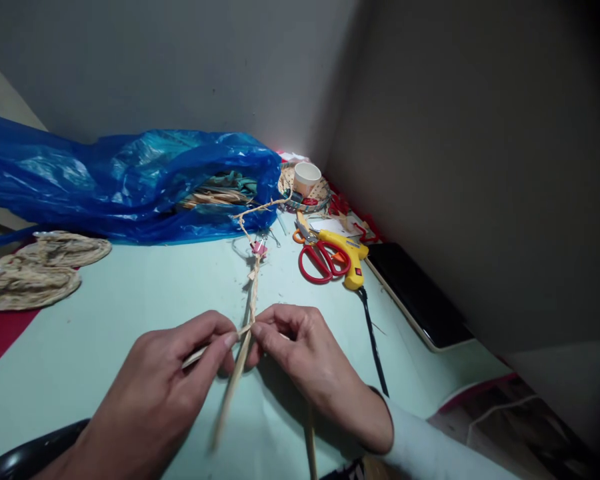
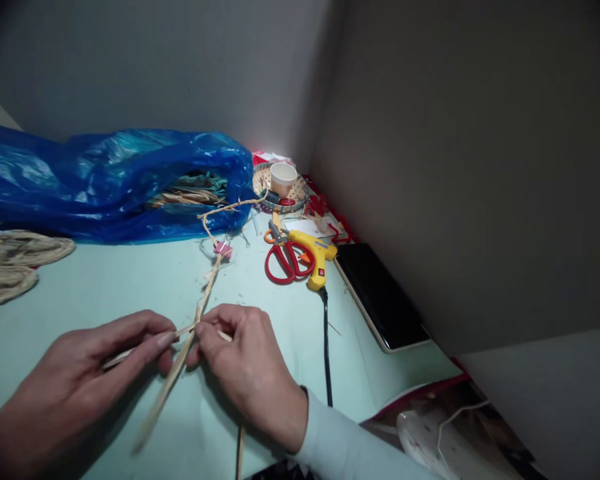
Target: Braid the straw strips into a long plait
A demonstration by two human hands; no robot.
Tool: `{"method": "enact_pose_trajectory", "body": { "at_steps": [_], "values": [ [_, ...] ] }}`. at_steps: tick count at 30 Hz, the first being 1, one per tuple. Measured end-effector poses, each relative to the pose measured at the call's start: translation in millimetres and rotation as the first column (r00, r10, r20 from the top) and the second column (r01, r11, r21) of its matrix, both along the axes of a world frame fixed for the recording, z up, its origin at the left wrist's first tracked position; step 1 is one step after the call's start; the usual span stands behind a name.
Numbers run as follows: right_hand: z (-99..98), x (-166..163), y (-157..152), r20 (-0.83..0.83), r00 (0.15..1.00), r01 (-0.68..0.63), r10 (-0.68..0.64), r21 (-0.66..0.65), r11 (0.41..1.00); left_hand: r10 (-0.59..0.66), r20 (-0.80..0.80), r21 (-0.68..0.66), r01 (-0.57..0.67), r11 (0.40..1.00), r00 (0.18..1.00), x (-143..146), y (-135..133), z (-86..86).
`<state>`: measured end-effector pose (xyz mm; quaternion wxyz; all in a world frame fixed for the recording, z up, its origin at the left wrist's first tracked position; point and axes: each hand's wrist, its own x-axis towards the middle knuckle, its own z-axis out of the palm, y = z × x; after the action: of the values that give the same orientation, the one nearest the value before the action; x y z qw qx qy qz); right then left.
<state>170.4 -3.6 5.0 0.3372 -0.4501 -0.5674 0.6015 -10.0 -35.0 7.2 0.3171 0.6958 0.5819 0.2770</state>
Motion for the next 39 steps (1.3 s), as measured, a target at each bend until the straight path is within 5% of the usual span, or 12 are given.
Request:
{"method": "enact_pose_trajectory", "body": {
  "at_steps": [3, 5, 7, 8, 13, 17, 19, 21, 24, 29, 34, 39],
  "values": [
    [1.3, 0, 0, 0.007, 1.000, 0.030, -0.030, 0.020, 0.999, -0.029, -0.172, 0.380, 0.094, 0.920, 0.985, 4, -5, -5.7],
    [0.5, 1, 0, -0.015, 1.000, 0.028, -0.028, 0.019, 0.999, -0.069, -0.330, 0.598, 0.265, 0.756, 0.941, 9, -9, -10.6],
    [-0.4, 2, 1, -0.072, 0.997, -0.024, 0.022, -0.019, 1.000, -0.050, -0.485, 0.667, 0.406, 0.624, 0.873, 14, -15, -15.2],
    [-0.5, 3, 1, -0.110, 0.992, -0.057, 0.052, -0.040, 0.998, -0.020, -0.533, 0.661, 0.431, 0.614, 0.846, 17, -19, -17.1],
    [0.6, 4, 2, -0.226, 0.973, -0.077, 0.054, -0.095, 0.992, -0.028, -0.490, 0.538, 0.327, 0.777, 0.872, 22, -31, -18.0],
    [-1.8, 3, 1, -0.264, 0.964, -0.053, 0.035, -0.063, 0.997, -0.066, -0.055, 0.386, 0.082, 0.919, 0.996, 14, -10, -1.9],
    [-4.3, 2, 0, -0.305, 0.951, -0.078, 0.052, -0.075, 0.994, -0.001, 0.153, 0.094, -0.014, 0.995, 0.988, 12, 5, 4.4],
    [-6.5, 2, 0, -0.314, 0.946, -0.105, 0.076, -0.077, 0.992, -0.002, 0.421, -0.252, 0.119, 0.960, 0.907, 13, 17, 4.3],
    [-6.6, 4, 0, -0.215, 0.974, -0.070, 0.067, -0.004, 0.998, 0.124, 0.616, -0.462, 0.229, 0.857, 0.778, 16, 24, -5.0],
    [2.2, 8, -4, 0.030, 0.995, -0.098, 0.094, 0.181, 0.979, 0.107, 0.528, -0.382, 0.124, 0.916, 0.842, 13, 22, -12.6],
    [4.6, 11, -10, 0.303, 0.953, -0.063, -0.024, 0.272, 0.960, 0.100, 0.417, -0.276, 0.021, 0.961, 0.904, 10, 23, -5.3],
    [2.0, 12, -12, 0.371, 0.925, -0.055, -0.077, 0.332, 0.942, 0.170, 0.327, -0.302, -0.068, 0.951, 0.930, 10, 24, -5.9]
  ]
}}
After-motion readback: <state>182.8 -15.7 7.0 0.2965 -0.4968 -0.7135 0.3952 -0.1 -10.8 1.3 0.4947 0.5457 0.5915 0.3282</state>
